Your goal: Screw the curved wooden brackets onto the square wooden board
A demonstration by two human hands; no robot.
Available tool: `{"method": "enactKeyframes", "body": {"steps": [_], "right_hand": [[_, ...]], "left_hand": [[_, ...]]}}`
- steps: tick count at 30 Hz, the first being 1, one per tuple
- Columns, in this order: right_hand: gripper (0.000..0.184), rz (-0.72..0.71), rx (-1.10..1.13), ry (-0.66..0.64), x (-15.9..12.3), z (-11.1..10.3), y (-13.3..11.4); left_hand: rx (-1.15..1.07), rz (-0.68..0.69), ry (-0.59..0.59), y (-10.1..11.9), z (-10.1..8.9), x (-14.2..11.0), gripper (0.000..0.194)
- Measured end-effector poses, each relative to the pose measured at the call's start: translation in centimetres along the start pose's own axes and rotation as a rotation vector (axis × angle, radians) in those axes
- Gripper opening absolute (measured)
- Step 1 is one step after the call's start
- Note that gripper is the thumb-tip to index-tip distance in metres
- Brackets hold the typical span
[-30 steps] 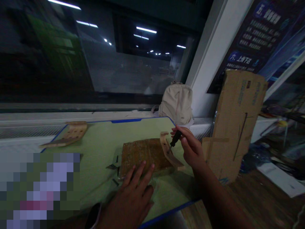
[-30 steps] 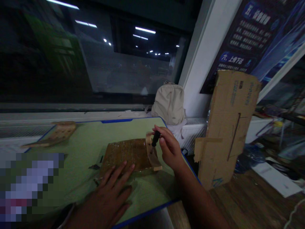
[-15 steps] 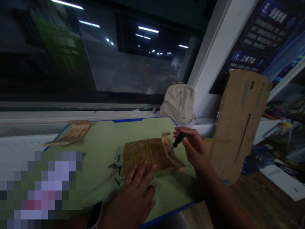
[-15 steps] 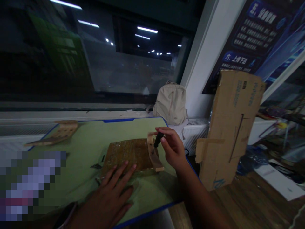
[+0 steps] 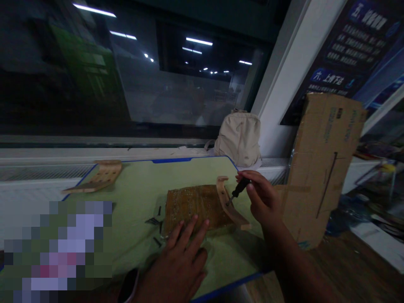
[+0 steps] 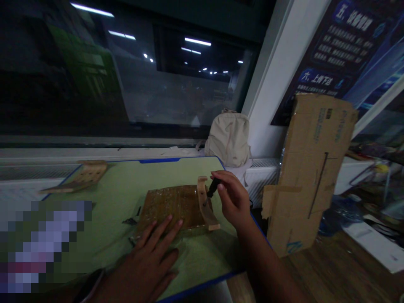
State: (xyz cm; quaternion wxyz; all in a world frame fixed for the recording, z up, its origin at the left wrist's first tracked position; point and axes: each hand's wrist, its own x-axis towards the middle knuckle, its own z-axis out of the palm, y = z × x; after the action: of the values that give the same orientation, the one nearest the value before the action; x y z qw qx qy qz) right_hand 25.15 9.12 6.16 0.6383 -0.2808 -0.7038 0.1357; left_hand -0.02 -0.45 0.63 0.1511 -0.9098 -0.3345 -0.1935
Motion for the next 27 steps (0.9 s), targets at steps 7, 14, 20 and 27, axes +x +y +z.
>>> {"method": "enactKeyframes", "body": {"steps": [7,14,20,27], "right_hand": [[0.021,0.155,0.193,0.039,-0.1,0.3,0.2],[0.016,-0.074,-0.122,0.01,0.3,-0.3,0.4],[0.03,0.122,0.071,-0.071,0.0,0.2,0.2],[0.022,0.087,0.0,0.118,-0.1,0.2,1.0]], "left_hand": [[-0.075,-0.021,-0.045,0.1,-0.3,0.0,0.031],[-0.062,0.009,-0.068,-0.2,-0.7,0.2,0.023],[-0.057,-0.004,-0.092,-0.1,-0.8,0.3,0.026],[-0.062,-0.004,-0.081,-0.2,-0.5,0.0,0.026]]}}
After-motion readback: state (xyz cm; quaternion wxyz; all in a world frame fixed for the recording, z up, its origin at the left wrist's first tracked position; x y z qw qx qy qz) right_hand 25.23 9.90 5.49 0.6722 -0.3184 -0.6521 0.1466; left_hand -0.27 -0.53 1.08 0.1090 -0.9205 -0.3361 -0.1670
